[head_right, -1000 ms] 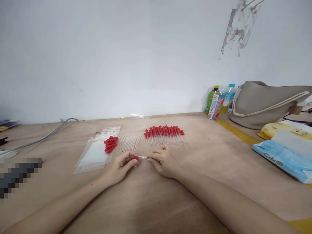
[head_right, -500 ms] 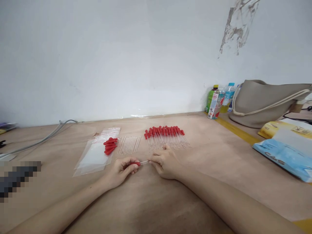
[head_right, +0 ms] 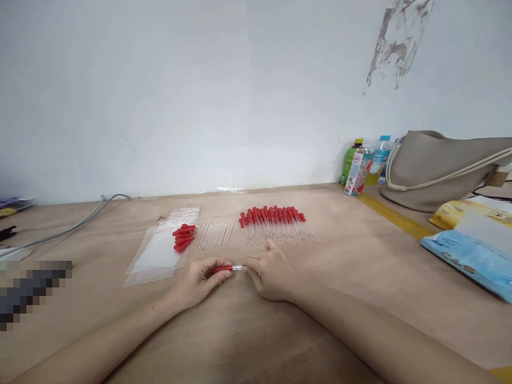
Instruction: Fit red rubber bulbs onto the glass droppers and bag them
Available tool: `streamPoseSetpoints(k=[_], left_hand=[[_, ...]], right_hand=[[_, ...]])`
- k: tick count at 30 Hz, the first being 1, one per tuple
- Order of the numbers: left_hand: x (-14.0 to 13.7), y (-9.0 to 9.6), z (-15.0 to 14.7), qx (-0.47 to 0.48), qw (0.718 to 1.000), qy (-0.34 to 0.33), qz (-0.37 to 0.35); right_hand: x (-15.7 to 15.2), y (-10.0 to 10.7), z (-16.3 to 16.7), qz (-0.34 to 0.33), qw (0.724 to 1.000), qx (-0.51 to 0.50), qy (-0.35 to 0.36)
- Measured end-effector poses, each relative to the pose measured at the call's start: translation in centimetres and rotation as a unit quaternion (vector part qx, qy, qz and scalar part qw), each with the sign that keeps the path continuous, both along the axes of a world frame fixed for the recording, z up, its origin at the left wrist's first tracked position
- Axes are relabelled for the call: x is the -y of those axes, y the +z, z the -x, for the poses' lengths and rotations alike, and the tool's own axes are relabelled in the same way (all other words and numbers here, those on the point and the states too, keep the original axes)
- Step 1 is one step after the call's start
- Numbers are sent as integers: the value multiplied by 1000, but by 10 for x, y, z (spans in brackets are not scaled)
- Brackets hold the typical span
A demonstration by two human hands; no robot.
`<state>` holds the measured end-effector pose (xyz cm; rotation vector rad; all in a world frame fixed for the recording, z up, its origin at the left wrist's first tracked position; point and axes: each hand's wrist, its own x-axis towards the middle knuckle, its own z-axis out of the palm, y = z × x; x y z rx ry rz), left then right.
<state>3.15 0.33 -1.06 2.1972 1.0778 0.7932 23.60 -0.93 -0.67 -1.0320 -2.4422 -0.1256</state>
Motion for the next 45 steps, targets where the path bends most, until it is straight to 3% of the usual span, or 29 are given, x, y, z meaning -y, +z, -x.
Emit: streamPoseSetpoints(k=[8, 13, 15, 18, 22, 26, 31, 36, 40, 43, 45], left_hand=[[-1, -1, -1, -22, 999, -1, -40], [-9, 4, 6, -56, 990, -34, -124], [-14, 4, 10, -54, 987, -15, -153], [-19, 2, 15, -49, 987, 37, -152], [-21, 0, 13, -62, 991, 20, -116], [-21, 1, 11, -58, 992, 7, -110], [-21, 2, 12, -65, 992, 2, -106], [-21, 1, 12, -67, 993, 4, -100], [-21, 0, 11, -76, 991, 19, -109], [-26, 4, 18, -88, 977, 90, -172], [-33, 9, 27, -115, 950, 159, -244]], right_hand=[[-4, 1, 6, 35, 999, -4, 12], [-4, 5, 6, 20, 1000, 2, 8], [-4, 10, 2, 24, 1000, 3, -9], [-15, 20, -9, 83, 993, -35, -74], [-47, 29, -16, 179, 955, -126, -201], [-79, 30, 6, 141, 920, -140, -338], [-101, 22, 37, 108, 910, -44, -397], [-105, 19, 40, 108, 910, -9, -401], [-97, 20, 47, 74, 930, -2, -360], [-89, 19, 60, 75, 943, -9, -324], [-85, 17, 68, 85, 946, -6, -311]])
